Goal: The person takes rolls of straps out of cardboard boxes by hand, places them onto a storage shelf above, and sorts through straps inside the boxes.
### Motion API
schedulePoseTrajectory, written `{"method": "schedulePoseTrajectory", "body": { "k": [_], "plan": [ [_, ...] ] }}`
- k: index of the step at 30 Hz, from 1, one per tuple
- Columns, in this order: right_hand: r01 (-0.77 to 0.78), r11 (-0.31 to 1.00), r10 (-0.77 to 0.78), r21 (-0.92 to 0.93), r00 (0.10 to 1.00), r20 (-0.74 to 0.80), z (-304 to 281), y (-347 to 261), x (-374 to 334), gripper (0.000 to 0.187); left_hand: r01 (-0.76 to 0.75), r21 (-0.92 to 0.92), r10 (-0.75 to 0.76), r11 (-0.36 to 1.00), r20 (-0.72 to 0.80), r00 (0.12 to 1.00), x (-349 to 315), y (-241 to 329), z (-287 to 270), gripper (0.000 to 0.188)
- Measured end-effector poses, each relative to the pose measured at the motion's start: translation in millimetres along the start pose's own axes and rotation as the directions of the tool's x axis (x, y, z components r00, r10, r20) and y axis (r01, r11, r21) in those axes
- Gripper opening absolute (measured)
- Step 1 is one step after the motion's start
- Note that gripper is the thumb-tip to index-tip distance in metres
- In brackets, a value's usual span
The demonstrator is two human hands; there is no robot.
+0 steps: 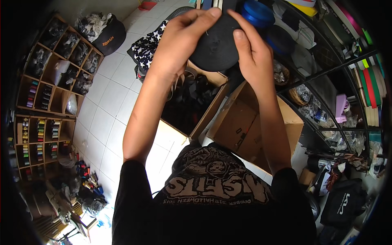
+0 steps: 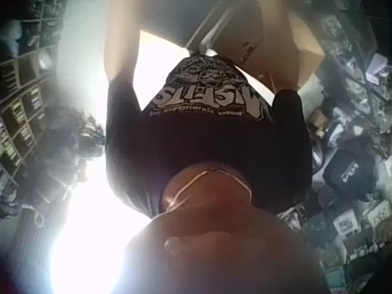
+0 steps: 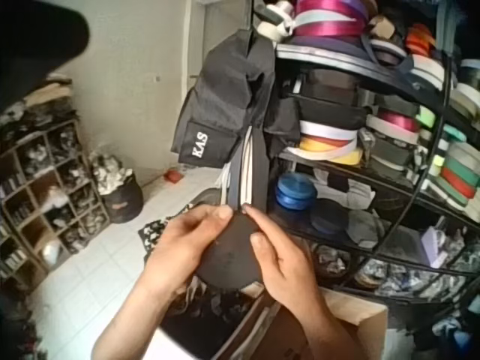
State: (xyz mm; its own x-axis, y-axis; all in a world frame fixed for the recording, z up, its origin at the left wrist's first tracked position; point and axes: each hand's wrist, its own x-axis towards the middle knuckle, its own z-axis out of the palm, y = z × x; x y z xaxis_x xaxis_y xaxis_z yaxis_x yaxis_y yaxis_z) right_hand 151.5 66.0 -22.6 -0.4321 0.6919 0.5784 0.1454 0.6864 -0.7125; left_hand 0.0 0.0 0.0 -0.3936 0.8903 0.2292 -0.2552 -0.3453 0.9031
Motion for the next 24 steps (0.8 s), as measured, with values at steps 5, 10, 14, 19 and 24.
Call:
{"method": "schedulePoseTrajectory", "body": {
  "k": [5,10,14,19,24],
  "plan": [
    [0.16,0.983,-0.155,0.086,0.986,-0.063,4,-6,-2,0.038,-0.19,0.121,0.206,0.974,-0.13,0.97,-6,-7,6,0.038],
    [0.114,0.943,-0.094,0.311,0.992,-0.08,33,-4,-17,0.051,-0.368,-0.21,0.277,0.906,-0.365,0.889,-9,-6,30,0.045],
    [0.173,0.916,-0.095,0.361,0.97,-0.225,36,-5,-16,0.052,-0.271,-0.331,0.146,0.904,-0.357,0.923,-9,-28,22,0.047],
    [-0.123,0.865,0.139,0.487,0.99,0.004,-7,-24,-10,0.048,-0.021,-0.138,0.012,0.99,-0.068,0.998,-16,9,-4,0.041],
    [-0.117,0.938,0.078,0.327,0.988,0.13,-20,-29,1,0.039,-0.079,0.203,0.056,0.976,0.113,0.992,-5,26,1,0.037]
  ]
}}
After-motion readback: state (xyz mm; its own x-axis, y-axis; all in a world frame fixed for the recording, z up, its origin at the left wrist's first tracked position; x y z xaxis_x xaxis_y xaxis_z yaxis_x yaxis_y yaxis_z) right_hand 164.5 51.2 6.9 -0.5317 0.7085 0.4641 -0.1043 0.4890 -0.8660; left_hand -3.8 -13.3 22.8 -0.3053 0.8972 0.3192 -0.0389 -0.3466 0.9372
